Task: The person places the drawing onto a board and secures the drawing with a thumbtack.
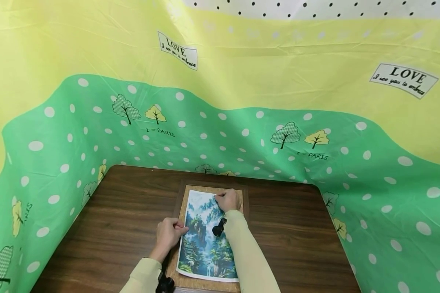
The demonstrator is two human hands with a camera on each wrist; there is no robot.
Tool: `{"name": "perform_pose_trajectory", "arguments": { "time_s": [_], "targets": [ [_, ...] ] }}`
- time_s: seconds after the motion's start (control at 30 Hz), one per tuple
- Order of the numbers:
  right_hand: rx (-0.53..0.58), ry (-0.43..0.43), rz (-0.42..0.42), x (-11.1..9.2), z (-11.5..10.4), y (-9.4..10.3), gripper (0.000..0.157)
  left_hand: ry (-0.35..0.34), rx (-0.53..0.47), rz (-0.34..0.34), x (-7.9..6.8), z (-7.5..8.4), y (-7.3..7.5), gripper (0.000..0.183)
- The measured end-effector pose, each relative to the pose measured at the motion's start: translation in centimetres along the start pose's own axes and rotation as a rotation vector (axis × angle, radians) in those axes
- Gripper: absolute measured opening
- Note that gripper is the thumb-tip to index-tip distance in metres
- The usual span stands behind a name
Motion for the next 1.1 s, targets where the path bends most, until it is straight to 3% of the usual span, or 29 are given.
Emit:
{"name": "perform_pose_trajectory", "arguments": {
  "time_s": [0.47,1.1],
  "targets": [
    [0.004,-0.116,0.019,0.26,0.07,-0.33,0.014,0.013,-0.003,-0.005,0.11,-0.21,-0.18,0.030],
    [0.055,-0.175,0.050,0.27,-0.19,-0.15,0.014,0.016,-0.009,0.008,0.18,-0.16,-0.01,0.030]
  ]
}}
Point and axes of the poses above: each hand's wrist, its own x-axis towards the middle knuckle, its own y-axis out of the back of the hand, z = x × y, the point moved 5 cm from there along x, towards the middle knuckle, and after that the axes turned 5 degrees about y, right-handed, at the moved point
